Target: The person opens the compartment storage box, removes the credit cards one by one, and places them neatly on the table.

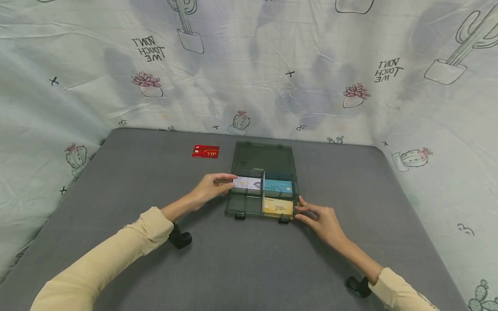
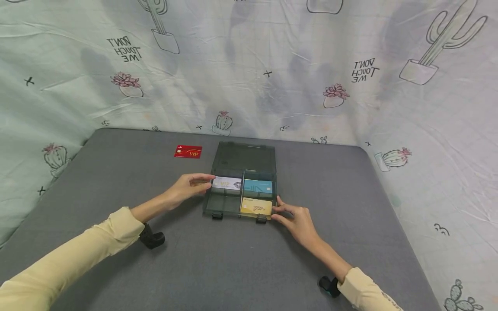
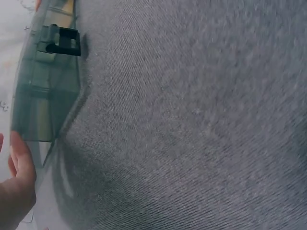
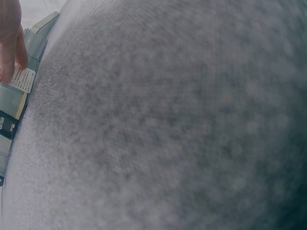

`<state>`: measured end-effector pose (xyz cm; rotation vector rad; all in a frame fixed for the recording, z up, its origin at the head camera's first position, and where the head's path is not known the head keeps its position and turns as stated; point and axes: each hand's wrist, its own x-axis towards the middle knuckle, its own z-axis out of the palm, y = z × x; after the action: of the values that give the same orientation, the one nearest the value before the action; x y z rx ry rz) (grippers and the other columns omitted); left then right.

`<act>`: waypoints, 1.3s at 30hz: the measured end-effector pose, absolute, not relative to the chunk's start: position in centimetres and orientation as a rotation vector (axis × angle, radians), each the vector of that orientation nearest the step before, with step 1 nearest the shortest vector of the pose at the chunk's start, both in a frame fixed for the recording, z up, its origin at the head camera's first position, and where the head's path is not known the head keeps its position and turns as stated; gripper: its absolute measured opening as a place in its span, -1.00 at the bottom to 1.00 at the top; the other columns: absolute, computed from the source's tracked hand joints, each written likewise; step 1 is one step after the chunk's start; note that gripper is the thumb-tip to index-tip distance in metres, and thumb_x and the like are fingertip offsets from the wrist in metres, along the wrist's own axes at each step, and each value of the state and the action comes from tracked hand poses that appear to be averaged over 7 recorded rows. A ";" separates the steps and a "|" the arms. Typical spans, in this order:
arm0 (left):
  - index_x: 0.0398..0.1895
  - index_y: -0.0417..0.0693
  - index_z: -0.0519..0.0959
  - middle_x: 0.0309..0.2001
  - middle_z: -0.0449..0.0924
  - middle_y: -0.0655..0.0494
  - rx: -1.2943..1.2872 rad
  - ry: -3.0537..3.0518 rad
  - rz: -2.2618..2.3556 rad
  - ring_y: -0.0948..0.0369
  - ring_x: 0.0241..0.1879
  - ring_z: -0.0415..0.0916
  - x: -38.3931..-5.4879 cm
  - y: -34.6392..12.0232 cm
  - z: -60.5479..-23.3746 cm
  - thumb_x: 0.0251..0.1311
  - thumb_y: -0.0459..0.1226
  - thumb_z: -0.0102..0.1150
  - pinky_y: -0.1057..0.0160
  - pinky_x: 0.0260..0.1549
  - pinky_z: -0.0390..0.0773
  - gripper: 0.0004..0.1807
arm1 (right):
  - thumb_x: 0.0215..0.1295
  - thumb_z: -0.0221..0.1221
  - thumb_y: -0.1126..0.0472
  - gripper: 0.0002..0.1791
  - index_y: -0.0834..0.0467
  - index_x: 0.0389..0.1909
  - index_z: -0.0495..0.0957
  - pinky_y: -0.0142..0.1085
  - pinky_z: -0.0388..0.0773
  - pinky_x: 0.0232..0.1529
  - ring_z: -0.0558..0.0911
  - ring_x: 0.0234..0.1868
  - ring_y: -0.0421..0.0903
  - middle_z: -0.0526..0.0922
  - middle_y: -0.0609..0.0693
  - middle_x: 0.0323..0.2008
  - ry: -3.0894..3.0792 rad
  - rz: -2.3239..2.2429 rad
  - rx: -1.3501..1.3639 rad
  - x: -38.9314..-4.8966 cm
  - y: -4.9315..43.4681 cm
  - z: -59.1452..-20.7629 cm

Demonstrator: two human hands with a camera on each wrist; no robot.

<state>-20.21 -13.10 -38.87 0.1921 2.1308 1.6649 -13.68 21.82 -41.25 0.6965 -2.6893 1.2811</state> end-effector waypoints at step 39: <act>0.22 -0.46 0.34 0.23 0.34 -0.35 0.487 2.409 0.532 -0.24 0.27 0.13 -24.3 -9.3 -36.0 0.43 -0.15 -0.02 -0.15 0.20 0.26 -0.46 | 0.04 0.37 0.36 -0.75 0.28 -0.21 0.69 -0.05 0.58 -0.15 0.60 0.02 0.11 0.58 0.23 0.04 -2.724 1.291 0.656 -13.6 21.9 -41.0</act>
<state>-24.29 -9.34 -36.01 0.4868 2.4094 0.5315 -13.64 21.86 -40.96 0.6559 -2.7236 1.2915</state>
